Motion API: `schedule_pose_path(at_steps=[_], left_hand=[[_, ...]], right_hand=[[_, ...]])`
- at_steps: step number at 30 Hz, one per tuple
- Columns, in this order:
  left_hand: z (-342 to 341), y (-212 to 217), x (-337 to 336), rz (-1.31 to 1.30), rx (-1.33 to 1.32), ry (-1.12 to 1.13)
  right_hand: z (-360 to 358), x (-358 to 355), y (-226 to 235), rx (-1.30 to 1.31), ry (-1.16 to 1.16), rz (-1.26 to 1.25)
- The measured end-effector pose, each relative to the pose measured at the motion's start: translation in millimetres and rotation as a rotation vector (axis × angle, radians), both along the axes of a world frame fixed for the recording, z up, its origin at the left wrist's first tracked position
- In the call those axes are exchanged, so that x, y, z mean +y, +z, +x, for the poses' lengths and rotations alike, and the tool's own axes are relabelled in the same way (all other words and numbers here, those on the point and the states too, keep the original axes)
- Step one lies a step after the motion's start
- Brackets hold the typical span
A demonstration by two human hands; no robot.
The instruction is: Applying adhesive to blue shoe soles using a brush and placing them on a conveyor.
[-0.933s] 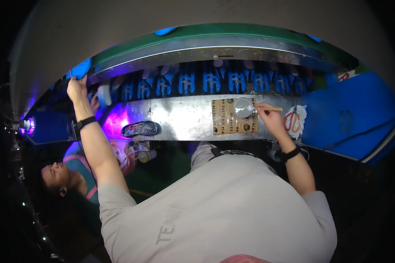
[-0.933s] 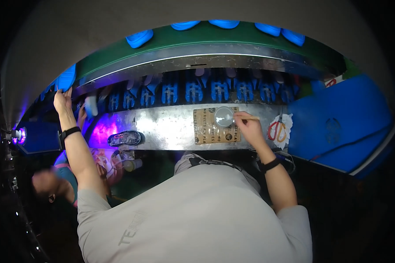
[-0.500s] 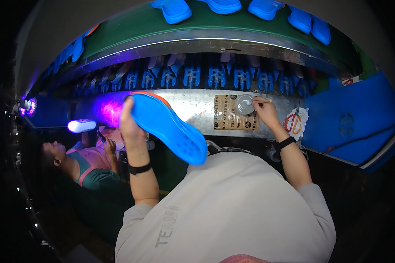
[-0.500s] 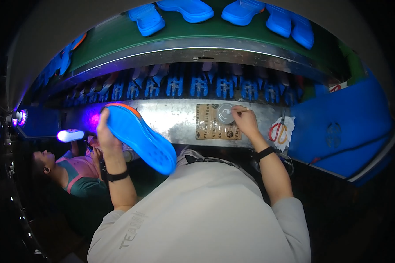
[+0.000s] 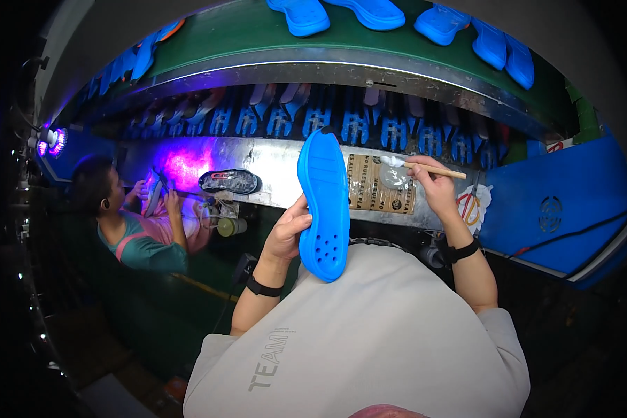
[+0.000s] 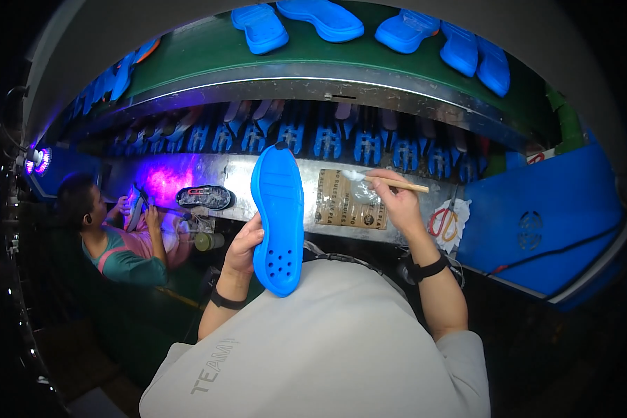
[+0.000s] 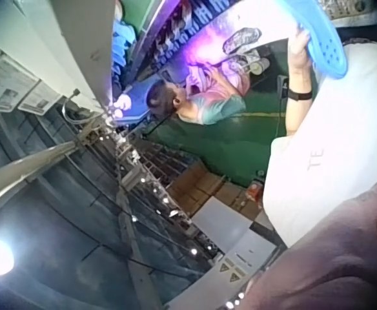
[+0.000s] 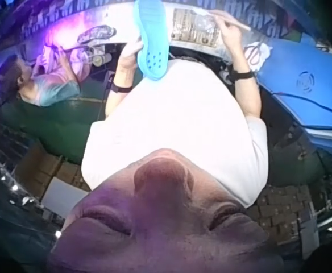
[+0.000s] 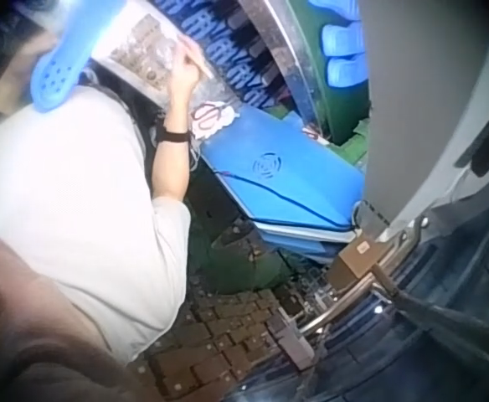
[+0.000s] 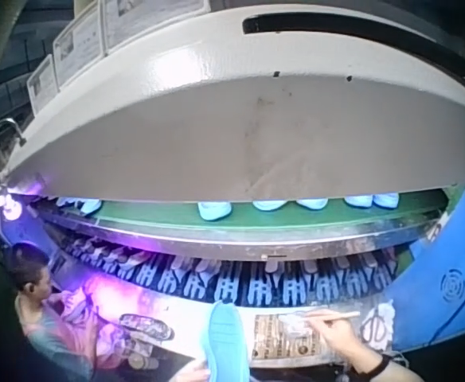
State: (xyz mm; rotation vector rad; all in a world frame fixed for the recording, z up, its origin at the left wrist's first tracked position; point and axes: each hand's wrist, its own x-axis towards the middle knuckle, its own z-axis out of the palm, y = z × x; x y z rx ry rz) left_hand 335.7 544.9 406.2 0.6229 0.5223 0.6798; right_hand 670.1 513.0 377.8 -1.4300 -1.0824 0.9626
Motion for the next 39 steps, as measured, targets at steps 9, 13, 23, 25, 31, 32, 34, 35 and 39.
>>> schedule_pose_path(at_steps=[9,13,23,25,31,32,34,35,39], left_hand=[[18.2,13.7,-2.7,0.037,-0.006,-0.075],[21.0,20.6,0.7,0.050,0.021,-0.055],[19.8,30.0,8.3,0.080,0.051,-0.123],[20.5,33.3,9.3,0.094,0.062,-0.134],[20.4,47.4,14.5,0.198,0.131,-0.081],[20.0,49.2,16.1,0.214,0.148,-0.077],[20.3,53.5,18.0,0.228,0.167,-0.072],[21.5,55.8,18.3,0.246,0.166,-0.059],[22.8,55.4,19.6,0.258,0.168,-0.035]], right_hand=[[-34.3,10.1,71.2,0.020,0.192,0.205],[-31.2,7.1,71.3,-0.230,0.242,0.362],[-27.7,9.8,72.2,-0.150,0.203,0.284],[-29.2,12.0,76.0,-0.123,0.136,0.269],[-28.5,8.0,80.8,-0.250,0.319,0.350],[-29.9,6.5,83.8,-0.246,0.322,0.347],[-32.1,4.1,91.5,-0.215,0.367,0.335],[-32.8,4.2,92.1,-0.214,0.377,0.366],[-31.8,3.3,98.4,-0.208,0.452,0.376]])
